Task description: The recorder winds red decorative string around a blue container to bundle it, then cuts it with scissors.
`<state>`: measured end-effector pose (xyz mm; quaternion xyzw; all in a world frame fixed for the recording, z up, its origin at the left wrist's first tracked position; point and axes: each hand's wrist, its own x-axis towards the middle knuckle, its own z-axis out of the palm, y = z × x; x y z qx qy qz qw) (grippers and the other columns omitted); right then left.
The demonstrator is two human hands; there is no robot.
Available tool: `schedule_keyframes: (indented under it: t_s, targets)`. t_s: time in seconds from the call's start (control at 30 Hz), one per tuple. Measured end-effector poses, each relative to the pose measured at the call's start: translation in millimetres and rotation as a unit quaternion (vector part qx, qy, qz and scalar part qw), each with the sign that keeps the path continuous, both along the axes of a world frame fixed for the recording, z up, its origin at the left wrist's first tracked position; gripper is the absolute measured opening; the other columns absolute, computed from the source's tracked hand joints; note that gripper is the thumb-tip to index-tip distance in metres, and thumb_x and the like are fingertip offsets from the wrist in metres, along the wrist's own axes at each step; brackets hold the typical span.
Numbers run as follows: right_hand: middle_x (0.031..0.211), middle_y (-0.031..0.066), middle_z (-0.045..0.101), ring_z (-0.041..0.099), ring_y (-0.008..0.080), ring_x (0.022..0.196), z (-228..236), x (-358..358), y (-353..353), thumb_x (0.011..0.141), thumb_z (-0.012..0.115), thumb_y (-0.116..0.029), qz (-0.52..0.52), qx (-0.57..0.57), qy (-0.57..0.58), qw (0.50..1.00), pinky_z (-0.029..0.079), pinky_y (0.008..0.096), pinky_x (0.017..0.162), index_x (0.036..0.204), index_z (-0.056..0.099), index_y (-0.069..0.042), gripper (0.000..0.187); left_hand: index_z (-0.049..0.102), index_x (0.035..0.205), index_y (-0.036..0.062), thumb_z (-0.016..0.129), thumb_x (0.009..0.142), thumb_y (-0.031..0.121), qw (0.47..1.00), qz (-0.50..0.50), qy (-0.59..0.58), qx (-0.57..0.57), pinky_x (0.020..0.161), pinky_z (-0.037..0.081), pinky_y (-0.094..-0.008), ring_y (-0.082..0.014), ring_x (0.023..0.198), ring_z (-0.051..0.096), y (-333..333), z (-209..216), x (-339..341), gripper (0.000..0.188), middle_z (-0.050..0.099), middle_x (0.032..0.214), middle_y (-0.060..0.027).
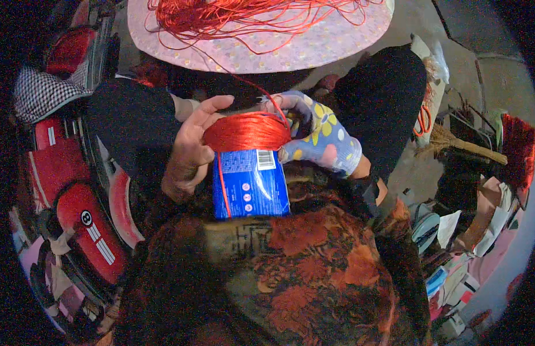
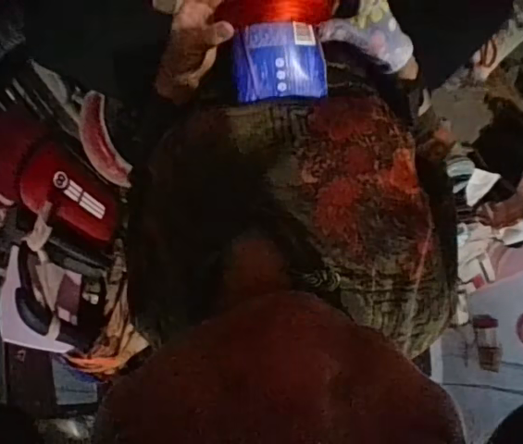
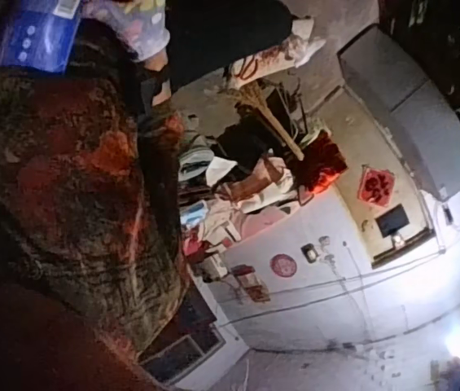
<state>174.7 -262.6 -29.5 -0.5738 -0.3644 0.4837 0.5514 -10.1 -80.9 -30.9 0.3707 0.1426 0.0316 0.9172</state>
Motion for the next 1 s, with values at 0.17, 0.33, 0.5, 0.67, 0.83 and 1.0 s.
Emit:
schedule_keyframes:
  t_s: [0.17, 0.33, 0.5, 0.67, 0.83, 1.0]
  targets:
    - [0.127, 0.0084, 0.058, 0.053, 0.0186, 0.117, 2.8, 1.4, 3.7, 0.061, 0.089, -0.028, 0.005, 0.021, -0.041, 0.999, 0.04, 0.0333, 0.102, 0.128, 0.053, -0.002, 0.08, 0.035, 0.14, 0.0001, 0.085, 0.069, 0.029, 1.0, -0.028, -0.014, -0.004, 0.102, 0.041, -0.0329, -0.0205, 0.112, 0.059, 2.9, 6.0, 3.0, 0.092, 0.06, 0.121, -0.0143]
    - [0.129, 0.0094, 0.057, 0.052, 0.0205, 0.12, -1.5, -1.8, 10.3, 0.063, 0.088, -0.029, 0.009, 0.027, 0.135, 0.99, 0.039, 0.0349, 0.104, 0.128, 0.053, -0.001, 0.079, 0.036, 0.139, 0.0003, 0.085, 0.07, 0.03, 0.999, -0.05, -0.007, 0.004, 0.104, 0.04, -0.0347, -0.0216, 0.114, 0.058, 11.1, 14.6, 6.0, 0.09, 0.059, 0.124, -0.0149]
    - [0.125, 0.0108, 0.059, 0.052, 0.0203, 0.119, 19.8, 5.8, 14.1, 0.061, 0.089, -0.021, 0.022, 0.063, 0.051, 0.996, 0.039, 0.0343, 0.104, 0.127, 0.052, -0.001, 0.079, 0.037, 0.138, -0.0011, 0.084, 0.07, 0.027, 0.999, 0.0, -0.043, 0.028, 0.108, 0.036, -0.0368, -0.0222, 0.124, 0.05, 1.5, 8.7, 3.5, 0.087, 0.051, 0.135, -0.0151]
    - [0.119, 0.0085, 0.061, 0.056, 0.0159, 0.11, 40.6, 0.0, 32.5, 0.071, 0.082, -0.019, 0.038, -0.014, -0.064, 0.997, 0.042, 0.0317, 0.1, 0.127, 0.052, 0.0, 0.066, 0.039, 0.138, -0.001, 0.082, 0.072, 0.034, 0.998, 0.001, -0.048, 0.034, 0.11, 0.034, -0.0371, -0.0228, 0.128, 0.046, 1.9, 5.0, 9.4, 0.085, 0.047, 0.138, -0.0143]
    - [0.116, 0.0068, 0.061, 0.057, 0.0135, 0.105, 34.1, -10.9, 36.2, 0.082, 0.073, -0.025, -0.024, -0.024, 0.02, 0.999, 0.044, 0.0294, 0.095, 0.127, 0.052, -0.001, 0.055, 0.038, 0.138, -0.0011, 0.076, 0.077, 0.039, 0.999, 0.017, -0.047, 0.019, 0.11, 0.034, -0.0361, -0.0227, 0.127, 0.047, 1.6, 9.9, 13.1, 0.082, 0.048, 0.137, -0.0145]
    - [0.115, 0.0062, 0.061, 0.057, 0.0132, 0.102, 24.3, -8.2, 40.8, 0.084, 0.068, -0.029, -0.02, 0.005, 0.082, 0.996, 0.045, 0.0282, 0.091, 0.128, 0.051, -0.001, 0.055, 0.038, 0.138, -0.0015, 0.068, 0.084, 0.035, 0.999, 0.018, -0.044, -0.015, 0.109, 0.035, -0.0355, -0.0214, 0.125, 0.049, -0.6, 14.5, 15.6, 0.071, 0.05, 0.135, -0.014]
